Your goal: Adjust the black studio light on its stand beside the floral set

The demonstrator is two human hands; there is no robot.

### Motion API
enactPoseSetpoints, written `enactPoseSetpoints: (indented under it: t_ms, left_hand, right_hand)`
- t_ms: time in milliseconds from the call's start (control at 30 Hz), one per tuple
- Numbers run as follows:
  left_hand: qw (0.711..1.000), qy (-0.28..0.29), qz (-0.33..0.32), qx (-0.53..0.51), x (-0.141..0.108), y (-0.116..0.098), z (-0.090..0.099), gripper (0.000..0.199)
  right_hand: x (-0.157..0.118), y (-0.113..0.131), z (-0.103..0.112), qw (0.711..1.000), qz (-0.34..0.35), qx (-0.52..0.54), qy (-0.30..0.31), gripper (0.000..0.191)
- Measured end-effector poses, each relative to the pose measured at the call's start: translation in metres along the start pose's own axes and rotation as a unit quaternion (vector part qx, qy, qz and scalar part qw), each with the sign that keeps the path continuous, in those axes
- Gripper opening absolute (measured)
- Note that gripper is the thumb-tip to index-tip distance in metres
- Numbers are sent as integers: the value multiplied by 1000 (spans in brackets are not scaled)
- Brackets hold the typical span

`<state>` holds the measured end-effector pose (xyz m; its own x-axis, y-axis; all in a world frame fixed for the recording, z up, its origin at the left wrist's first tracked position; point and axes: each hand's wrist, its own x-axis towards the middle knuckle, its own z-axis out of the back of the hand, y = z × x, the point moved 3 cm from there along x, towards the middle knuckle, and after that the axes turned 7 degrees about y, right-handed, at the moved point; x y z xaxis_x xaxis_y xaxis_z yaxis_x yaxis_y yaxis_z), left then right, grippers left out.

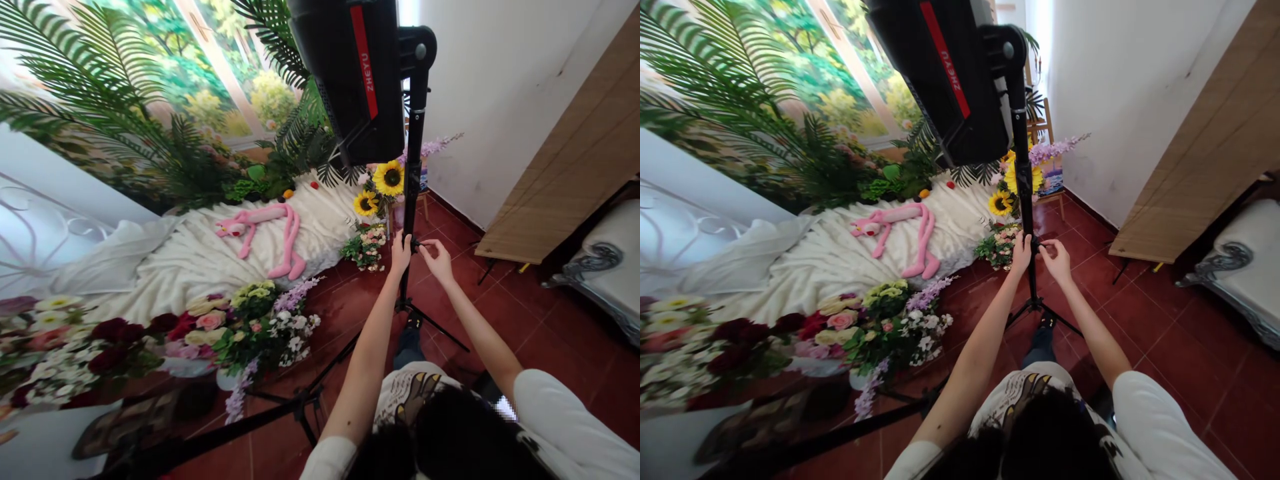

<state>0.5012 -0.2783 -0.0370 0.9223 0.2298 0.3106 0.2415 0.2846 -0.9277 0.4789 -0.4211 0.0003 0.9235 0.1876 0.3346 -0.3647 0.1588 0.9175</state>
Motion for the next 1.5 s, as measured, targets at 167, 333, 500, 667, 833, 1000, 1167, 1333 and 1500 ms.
enactPoseSetpoints:
  t_ms: [167, 333, 500, 667, 833, 1000, 1167, 1333, 1500]
  left_hand:
    - [1000, 0, -2, -9, 1, 1, 1, 58]
    - [1000, -1, 2, 15, 2, 3, 1, 57]
    - [1000, 0, 1, 22, 1, 4, 0, 54]
    - [1000, -8, 4, 22, 1, 5, -1, 58]
    - [1000, -10, 11, 19, 1, 4, -1, 56]
    - [1000, 2, -1, 12, 0, 1, 1, 56]
    - [1000, 2, -6, 8, -1, -1, 2, 59]
    - [1000, 10, -4, -18, -1, -3, 2, 57]
    - [1000, 13, 1, -27, -2, -4, 3, 58]
  right_hand:
    - [1, -1, 1, 998, 14, -59, 9, 33]
    - [7, -10, -2, 994, 13, -105, -6, 36]
    - [10, -8, -1, 990, -5, -141, 1, 32]
    - [14, -1, 3, 988, -17, -151, 16, 24]
    - [23, 1, 7, 990, -74, -115, 43, 28]
    - [24, 3, 7, 989, -116, -80, 37, 34]
    - [26, -3, 7, 986, -160, -20, 53, 45]
    - [28, -6, 7, 972, -214, 64, 76, 51]
    - [33, -5, 8, 949, -273, 118, 108, 52]
